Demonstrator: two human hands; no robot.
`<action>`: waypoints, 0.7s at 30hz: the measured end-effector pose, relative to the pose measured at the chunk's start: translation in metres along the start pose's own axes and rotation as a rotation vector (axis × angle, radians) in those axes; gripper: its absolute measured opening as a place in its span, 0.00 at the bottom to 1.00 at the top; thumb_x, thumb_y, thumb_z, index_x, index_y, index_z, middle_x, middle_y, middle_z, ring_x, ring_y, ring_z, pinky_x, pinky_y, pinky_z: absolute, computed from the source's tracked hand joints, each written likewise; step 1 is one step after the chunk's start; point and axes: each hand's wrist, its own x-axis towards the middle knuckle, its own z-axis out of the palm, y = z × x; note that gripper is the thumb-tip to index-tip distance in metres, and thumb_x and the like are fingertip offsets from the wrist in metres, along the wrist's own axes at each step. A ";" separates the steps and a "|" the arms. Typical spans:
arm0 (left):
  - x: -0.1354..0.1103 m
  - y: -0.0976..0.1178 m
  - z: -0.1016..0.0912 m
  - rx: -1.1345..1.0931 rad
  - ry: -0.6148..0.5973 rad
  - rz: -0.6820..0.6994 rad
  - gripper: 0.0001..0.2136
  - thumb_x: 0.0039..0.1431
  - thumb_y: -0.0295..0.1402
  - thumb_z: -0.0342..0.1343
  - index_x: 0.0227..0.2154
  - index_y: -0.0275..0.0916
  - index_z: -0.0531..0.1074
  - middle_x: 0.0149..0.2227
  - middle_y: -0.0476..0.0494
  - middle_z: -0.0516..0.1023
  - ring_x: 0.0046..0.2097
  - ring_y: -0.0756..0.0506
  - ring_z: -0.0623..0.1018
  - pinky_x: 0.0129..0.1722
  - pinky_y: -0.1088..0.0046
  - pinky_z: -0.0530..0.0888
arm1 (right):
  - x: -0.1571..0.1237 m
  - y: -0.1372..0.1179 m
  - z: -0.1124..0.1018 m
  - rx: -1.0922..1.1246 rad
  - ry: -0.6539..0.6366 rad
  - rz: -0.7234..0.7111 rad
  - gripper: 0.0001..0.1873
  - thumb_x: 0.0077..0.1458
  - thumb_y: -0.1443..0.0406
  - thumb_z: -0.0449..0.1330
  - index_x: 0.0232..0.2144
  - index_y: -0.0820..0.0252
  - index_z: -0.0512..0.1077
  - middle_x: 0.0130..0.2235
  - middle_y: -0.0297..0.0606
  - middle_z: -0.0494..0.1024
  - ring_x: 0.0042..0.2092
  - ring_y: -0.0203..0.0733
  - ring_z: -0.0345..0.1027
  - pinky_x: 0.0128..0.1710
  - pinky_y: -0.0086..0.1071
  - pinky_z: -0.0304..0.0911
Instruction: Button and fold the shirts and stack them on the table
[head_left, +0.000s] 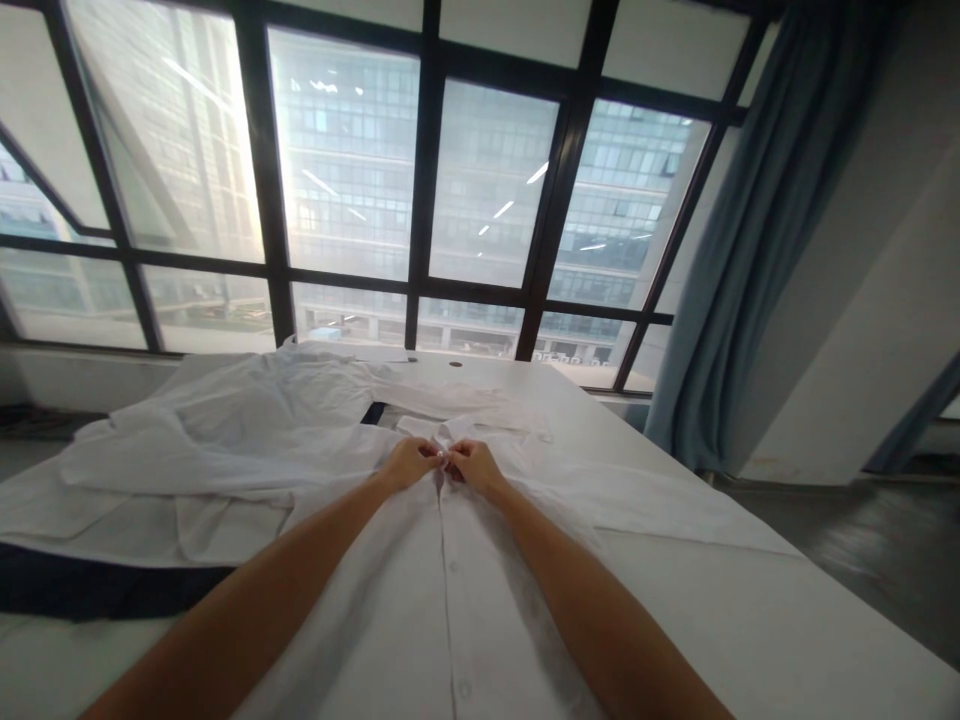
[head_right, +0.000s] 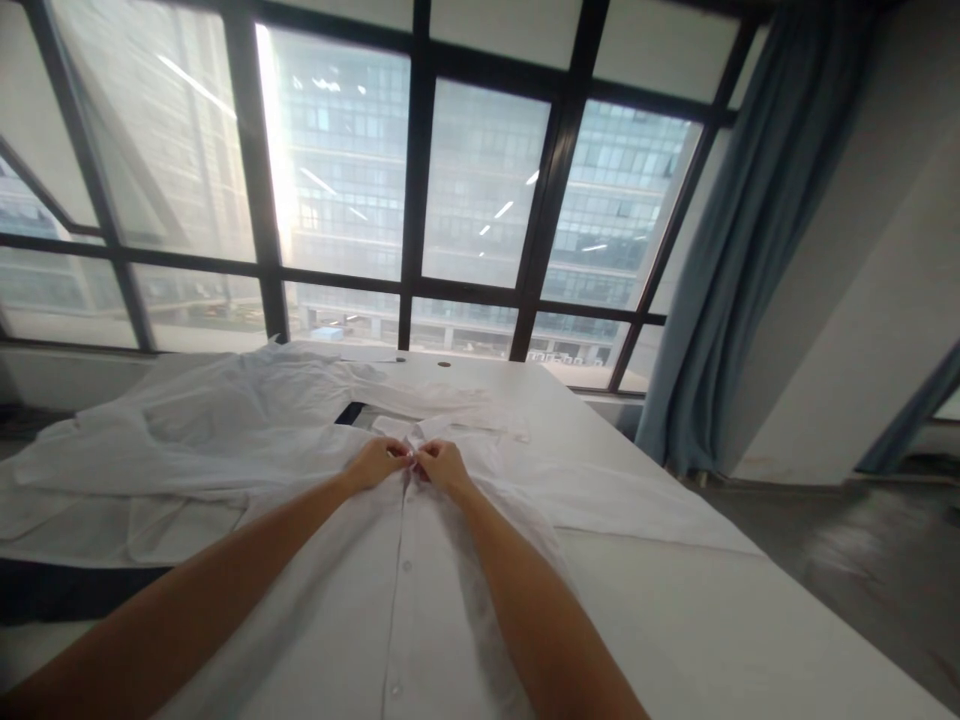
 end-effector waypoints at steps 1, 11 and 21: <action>-0.002 -0.001 0.000 -0.003 0.005 0.029 0.14 0.51 0.41 0.58 0.31 0.35 0.80 0.30 0.44 0.82 0.33 0.46 0.78 0.33 0.74 0.70 | -0.001 0.000 0.000 0.014 0.000 -0.017 0.05 0.46 0.65 0.59 0.22 0.61 0.71 0.20 0.31 0.74 0.18 0.30 0.62 0.18 0.23 0.57; -0.013 0.004 0.001 0.029 0.064 0.022 0.09 0.50 0.35 0.61 0.32 0.37 0.80 0.31 0.45 0.82 0.33 0.47 0.78 0.35 0.75 0.71 | -0.009 -0.003 -0.002 0.085 -0.021 -0.046 0.08 0.44 0.63 0.62 0.24 0.63 0.71 0.21 0.33 0.76 0.19 0.31 0.65 0.17 0.22 0.56; -0.020 0.011 -0.002 0.081 0.043 0.072 0.07 0.53 0.32 0.56 0.30 0.38 0.79 0.31 0.48 0.81 0.33 0.48 0.76 0.34 0.77 0.69 | -0.010 -0.007 -0.002 0.055 -0.046 0.019 0.04 0.43 0.69 0.57 0.26 0.63 0.71 0.22 0.32 0.76 0.20 0.31 0.66 0.17 0.21 0.54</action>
